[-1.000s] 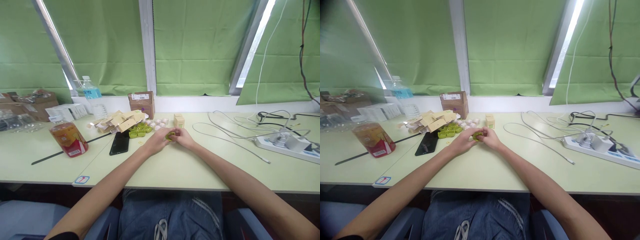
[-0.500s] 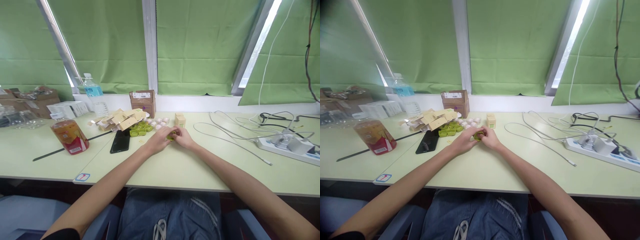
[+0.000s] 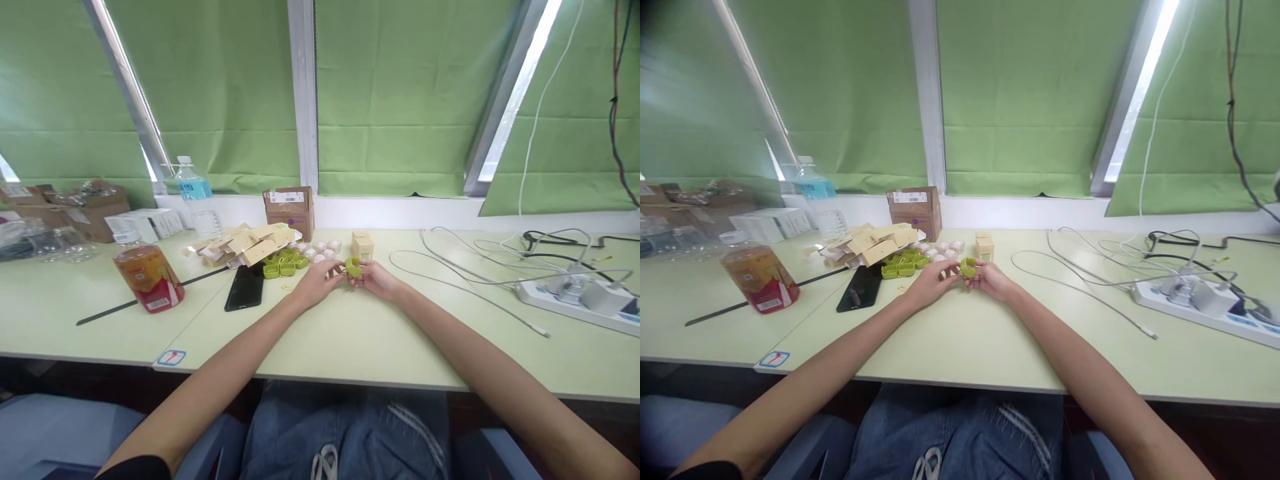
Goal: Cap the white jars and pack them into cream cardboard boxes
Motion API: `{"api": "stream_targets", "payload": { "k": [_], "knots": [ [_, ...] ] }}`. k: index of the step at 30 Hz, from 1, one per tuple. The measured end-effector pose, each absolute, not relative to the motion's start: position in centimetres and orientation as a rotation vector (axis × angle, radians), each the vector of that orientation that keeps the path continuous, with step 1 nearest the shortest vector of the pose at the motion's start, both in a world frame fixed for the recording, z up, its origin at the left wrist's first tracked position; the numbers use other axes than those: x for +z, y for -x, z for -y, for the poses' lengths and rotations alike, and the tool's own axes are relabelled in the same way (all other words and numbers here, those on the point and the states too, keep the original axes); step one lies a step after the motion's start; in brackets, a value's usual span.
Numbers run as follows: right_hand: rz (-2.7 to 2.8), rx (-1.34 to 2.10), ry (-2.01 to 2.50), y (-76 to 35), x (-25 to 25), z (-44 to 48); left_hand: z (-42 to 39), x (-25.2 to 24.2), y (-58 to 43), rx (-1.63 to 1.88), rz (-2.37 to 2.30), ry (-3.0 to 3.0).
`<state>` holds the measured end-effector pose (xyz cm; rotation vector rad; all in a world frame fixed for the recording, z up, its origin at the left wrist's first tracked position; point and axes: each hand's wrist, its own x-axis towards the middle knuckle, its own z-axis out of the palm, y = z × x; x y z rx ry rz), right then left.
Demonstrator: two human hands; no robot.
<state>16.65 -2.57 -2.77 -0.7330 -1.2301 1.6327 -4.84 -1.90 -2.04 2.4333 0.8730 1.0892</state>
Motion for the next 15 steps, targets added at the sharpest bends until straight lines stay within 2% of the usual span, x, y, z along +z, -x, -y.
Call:
{"api": "stream_targets", "payload": {
  "k": [9, 15],
  "knots": [
    [1.320, 1.598, 0.789, -16.0, -2.7, 2.8, 2.8, -1.7, 4.6, 0.986, -0.933, -2.790],
    [1.252, 1.581, 0.786, -15.8, -2.8, 2.6, 3.1, -1.4, 3.8, 0.865, -1.106, -2.737]
  ]
}}
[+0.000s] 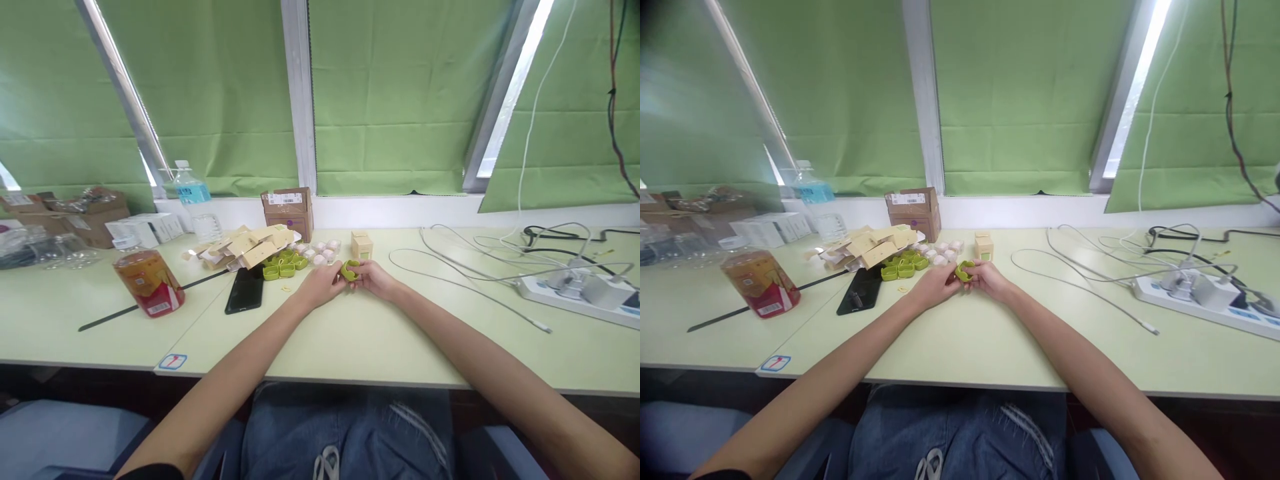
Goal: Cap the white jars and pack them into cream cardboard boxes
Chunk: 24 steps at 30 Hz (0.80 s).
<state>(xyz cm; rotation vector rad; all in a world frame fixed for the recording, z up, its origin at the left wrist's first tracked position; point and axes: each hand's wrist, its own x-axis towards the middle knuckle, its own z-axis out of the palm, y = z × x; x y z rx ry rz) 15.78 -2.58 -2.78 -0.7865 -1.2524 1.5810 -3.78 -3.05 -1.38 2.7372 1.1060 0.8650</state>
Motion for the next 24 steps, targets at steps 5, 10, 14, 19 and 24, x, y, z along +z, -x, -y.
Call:
{"api": "stream_targets", "payload": {
  "k": [5, 10, 14, 19, 24],
  "knots": [
    [1.241, 1.586, 0.790, -15.8, -2.5, 2.5, 2.5, -1.6, 3.2, 0.839, -1.124, -2.776],
    [1.224, 1.530, 0.836, -15.5, -2.6, 2.5, 1.9, -1.8, 3.9, 0.828, -1.227, -2.852],
    [1.076, 1.456, 0.871, -15.4, -2.9, 2.5, 1.0, -1.7, 6.2, 1.039, -1.285, -2.918],
    [0.987, 1.427, 0.901, -15.6, -2.9, 2.4, -0.4, -2.0, 7.5, 1.157, -1.559, -2.808],
    [0.990, 1.441, 0.883, -15.7, -2.6, 2.5, -0.7, -2.3, 6.6, 0.916, -1.577, -2.806]
  ]
}}
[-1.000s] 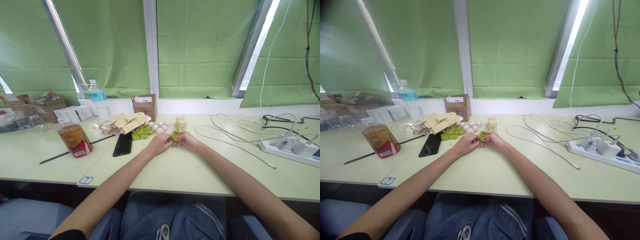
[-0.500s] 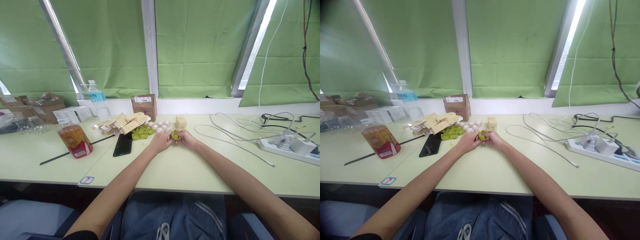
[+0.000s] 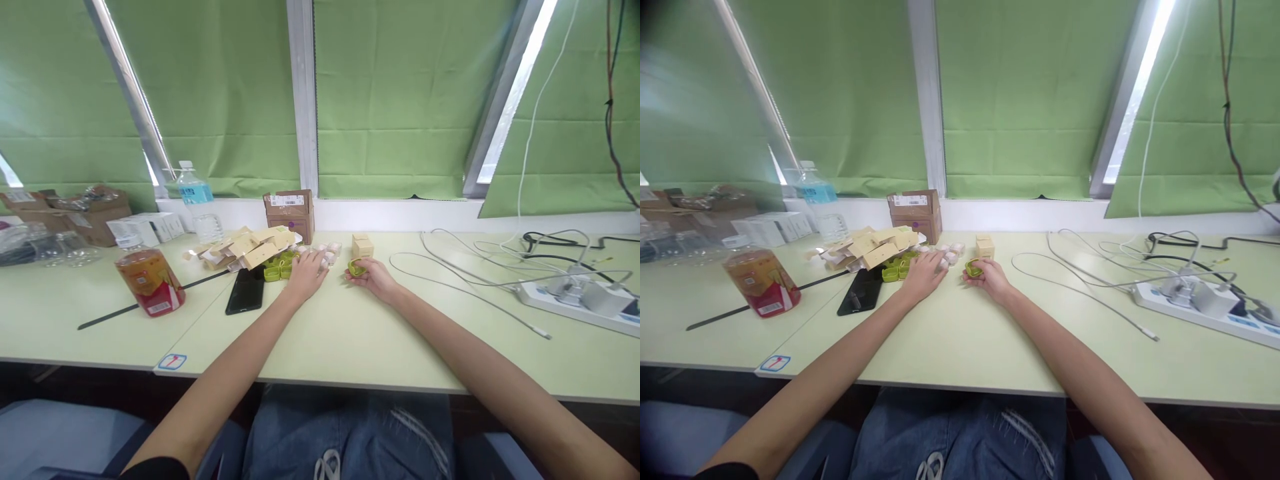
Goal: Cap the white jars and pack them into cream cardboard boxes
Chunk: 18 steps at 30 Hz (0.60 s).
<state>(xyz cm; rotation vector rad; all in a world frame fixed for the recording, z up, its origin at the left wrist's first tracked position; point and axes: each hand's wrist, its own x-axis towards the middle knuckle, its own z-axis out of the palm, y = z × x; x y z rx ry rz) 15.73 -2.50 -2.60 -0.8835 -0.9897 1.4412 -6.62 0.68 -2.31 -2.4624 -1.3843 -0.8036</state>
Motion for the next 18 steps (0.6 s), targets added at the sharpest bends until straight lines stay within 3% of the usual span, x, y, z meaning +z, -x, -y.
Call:
{"api": "stream_targets", "payload": {
  "k": [18],
  "knots": [
    [0.903, 1.477, 0.769, -15.9, -3.5, 1.9, 2.2, -0.9, 5.1, -1.005, 1.050, 2.766]
  ]
}}
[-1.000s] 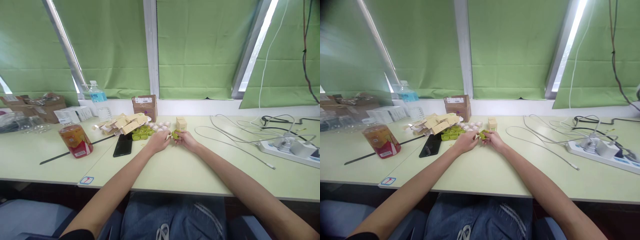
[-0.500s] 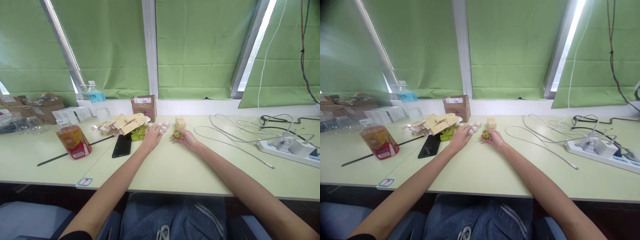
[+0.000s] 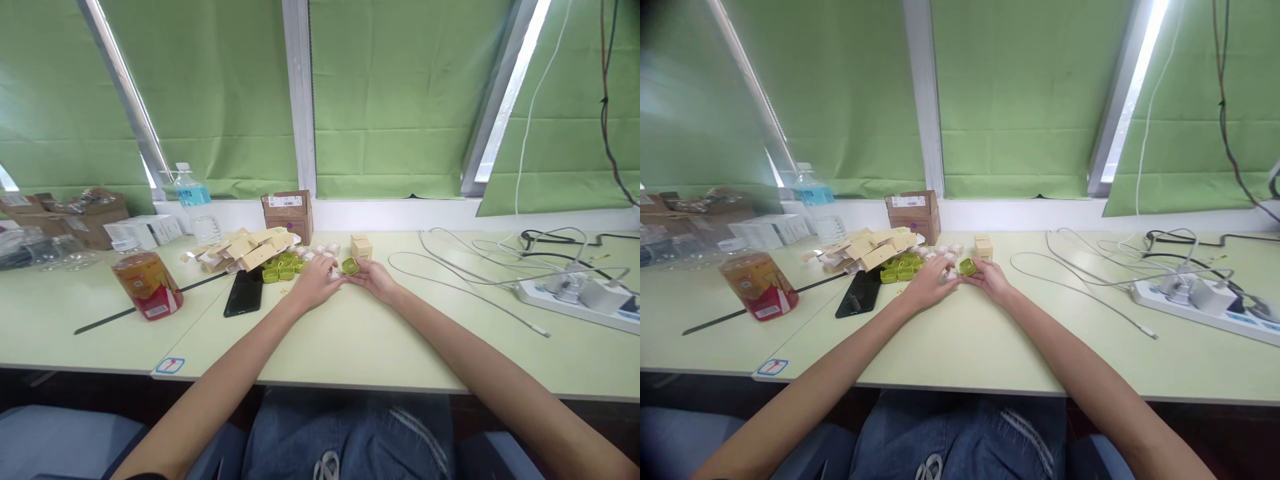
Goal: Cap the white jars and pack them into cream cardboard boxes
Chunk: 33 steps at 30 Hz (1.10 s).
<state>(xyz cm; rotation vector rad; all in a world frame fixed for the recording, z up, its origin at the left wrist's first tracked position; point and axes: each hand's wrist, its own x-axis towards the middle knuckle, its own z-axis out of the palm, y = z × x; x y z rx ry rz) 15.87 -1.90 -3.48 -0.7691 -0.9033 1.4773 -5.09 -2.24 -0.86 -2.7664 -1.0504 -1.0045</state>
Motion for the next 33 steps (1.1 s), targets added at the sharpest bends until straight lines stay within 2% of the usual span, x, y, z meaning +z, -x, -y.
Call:
{"api": "stream_targets", "payload": {
  "k": [10, 17, 22, 33],
  "knots": [
    [0.934, 1.505, 0.796, -15.7, -3.0, 2.1, 1.3, -1.5, 5.3, -0.998, 1.227, 2.809],
    [0.987, 1.497, 0.802, -15.6, -2.9, 2.4, 1.6, -1.1, 5.7, -1.175, 1.247, 2.850],
    [0.995, 1.481, 0.825, -15.5, -2.8, 2.5, 2.0, -0.9, 5.6, -1.178, 1.313, 2.837],
    [1.069, 1.456, 0.829, -15.3, -2.7, 2.9, 2.1, -0.8, 5.7, -1.220, 1.279, 2.805]
  ]
}}
